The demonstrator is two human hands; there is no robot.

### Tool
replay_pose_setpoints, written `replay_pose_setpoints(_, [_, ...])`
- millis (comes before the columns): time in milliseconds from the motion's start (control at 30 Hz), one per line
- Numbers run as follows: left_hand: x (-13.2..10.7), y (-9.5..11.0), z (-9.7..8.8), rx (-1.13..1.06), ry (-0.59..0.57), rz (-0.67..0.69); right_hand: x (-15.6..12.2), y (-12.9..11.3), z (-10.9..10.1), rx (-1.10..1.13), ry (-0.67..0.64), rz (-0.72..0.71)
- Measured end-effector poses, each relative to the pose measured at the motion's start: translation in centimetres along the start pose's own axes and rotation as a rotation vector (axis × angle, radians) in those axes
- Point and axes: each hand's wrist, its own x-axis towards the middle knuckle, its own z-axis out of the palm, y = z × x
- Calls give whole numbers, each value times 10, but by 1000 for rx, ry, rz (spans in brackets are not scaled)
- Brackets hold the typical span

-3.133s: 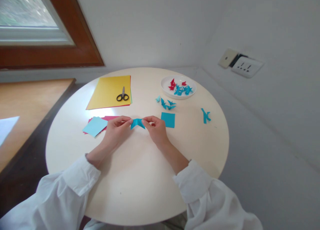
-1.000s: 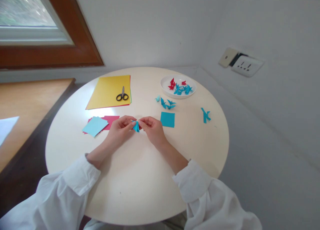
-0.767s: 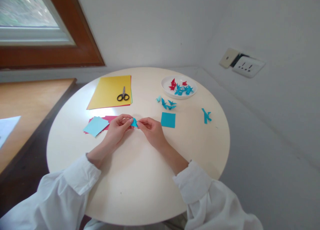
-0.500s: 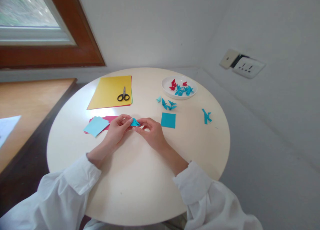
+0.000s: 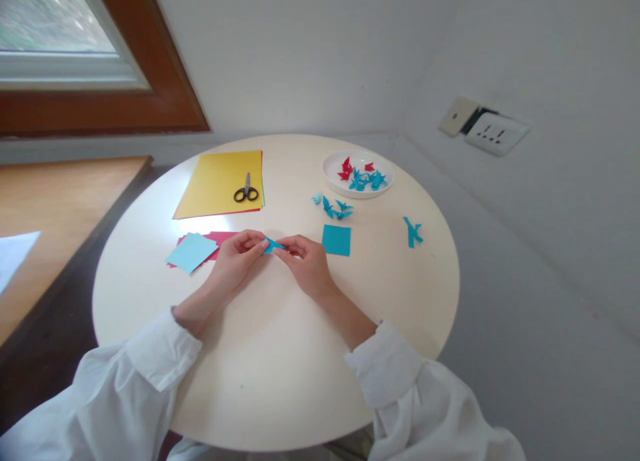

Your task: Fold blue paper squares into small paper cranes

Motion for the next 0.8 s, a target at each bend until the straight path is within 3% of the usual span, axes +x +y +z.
replay_pose_setpoints(433, [2,-5,-2,86,-42,48,3,3,1,71,25,-12])
replay_pose_setpoints(800, [-2,6,3,165,-37,92,2,6,-2,25,33,-82])
